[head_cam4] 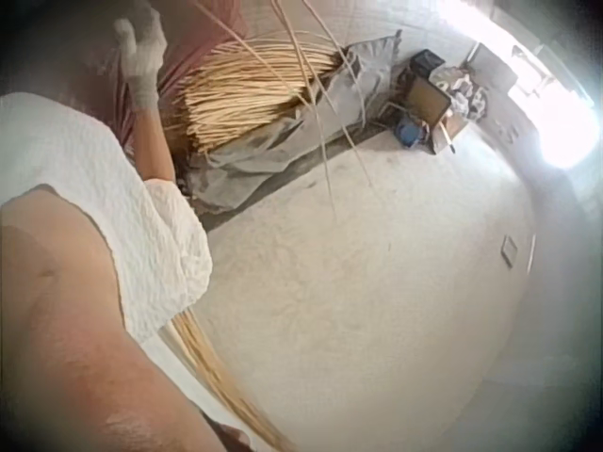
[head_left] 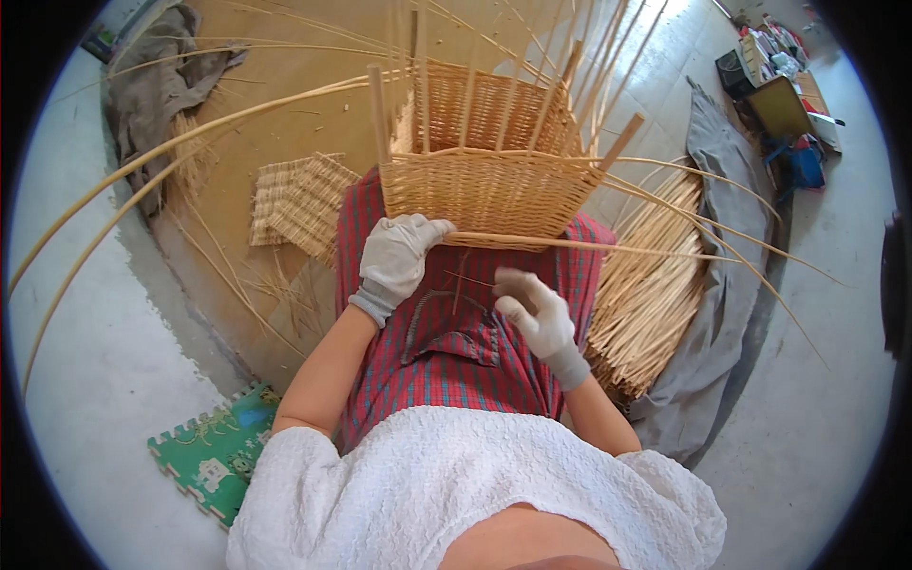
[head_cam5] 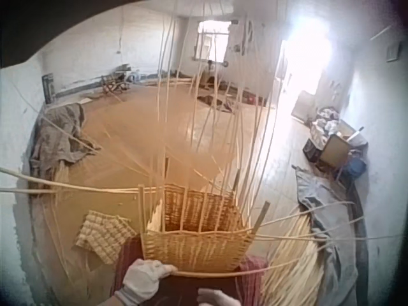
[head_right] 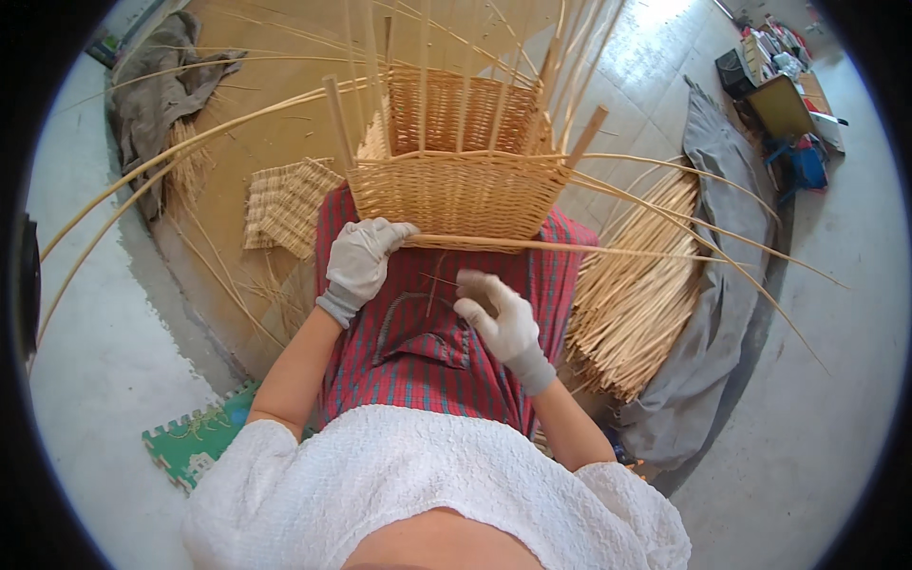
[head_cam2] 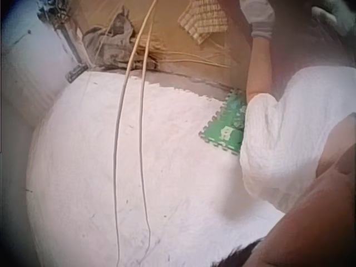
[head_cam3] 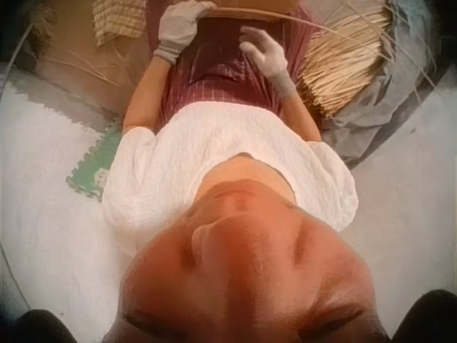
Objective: The person weaves a basket by hand, interlacing thin bamboo strips through vertical stakes. They repeatedly adjust the basket's position and pull the strips tight to maintain the weave pattern.
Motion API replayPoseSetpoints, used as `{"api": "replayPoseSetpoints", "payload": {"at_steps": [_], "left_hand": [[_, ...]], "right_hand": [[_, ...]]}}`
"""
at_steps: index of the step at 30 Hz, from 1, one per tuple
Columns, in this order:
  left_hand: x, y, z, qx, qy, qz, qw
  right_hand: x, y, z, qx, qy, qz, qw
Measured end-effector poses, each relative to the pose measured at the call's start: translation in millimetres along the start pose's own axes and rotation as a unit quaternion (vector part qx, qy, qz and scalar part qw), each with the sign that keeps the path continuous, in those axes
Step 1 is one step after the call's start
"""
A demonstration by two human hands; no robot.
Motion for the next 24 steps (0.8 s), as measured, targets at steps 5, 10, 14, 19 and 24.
{"api": "replayPoseSetpoints", "payload": {"at_steps": [5, 10, 14, 19, 24], "left_hand": [[48.3, -52.9, -10.0, -0.014, 0.192, -0.099, 0.976], [20.6, -109.5, -31.5, 0.185, 0.433, -0.366, 0.803], [5.1, -97.4, 7.9, 0.172, 0.321, -0.549, 0.752], [2.8, -92.7, 23.3, 0.159, 0.240, -0.574, 0.766], [3.1, -90.8, 27.8, 0.148, 0.200, -0.575, 0.779]], "right_hand": [[-23.7, -6.7, 50.5, 0.025, -0.061, 0.504, 0.861], [-120.1, -100.0, 18.4, 0.375, -0.145, 0.055, 0.914], [-174.9, -101.5, 7.7, 0.425, -0.146, -0.067, 0.891], [-199.4, -108.1, 29.6, 0.432, -0.110, -0.158, 0.881], [-206.5, -99.1, 34.1, 0.412, -0.091, -0.173, 0.890]]}}
Point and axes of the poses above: each hand's wrist, its own z-axis towards the middle knuckle, its own x-axis out of the back of the hand, y = z × x, the point moved 6 cm from there along z, towards the middle knuckle, and after that the axes turned 2 degrees about y, right-handed, at the moved point
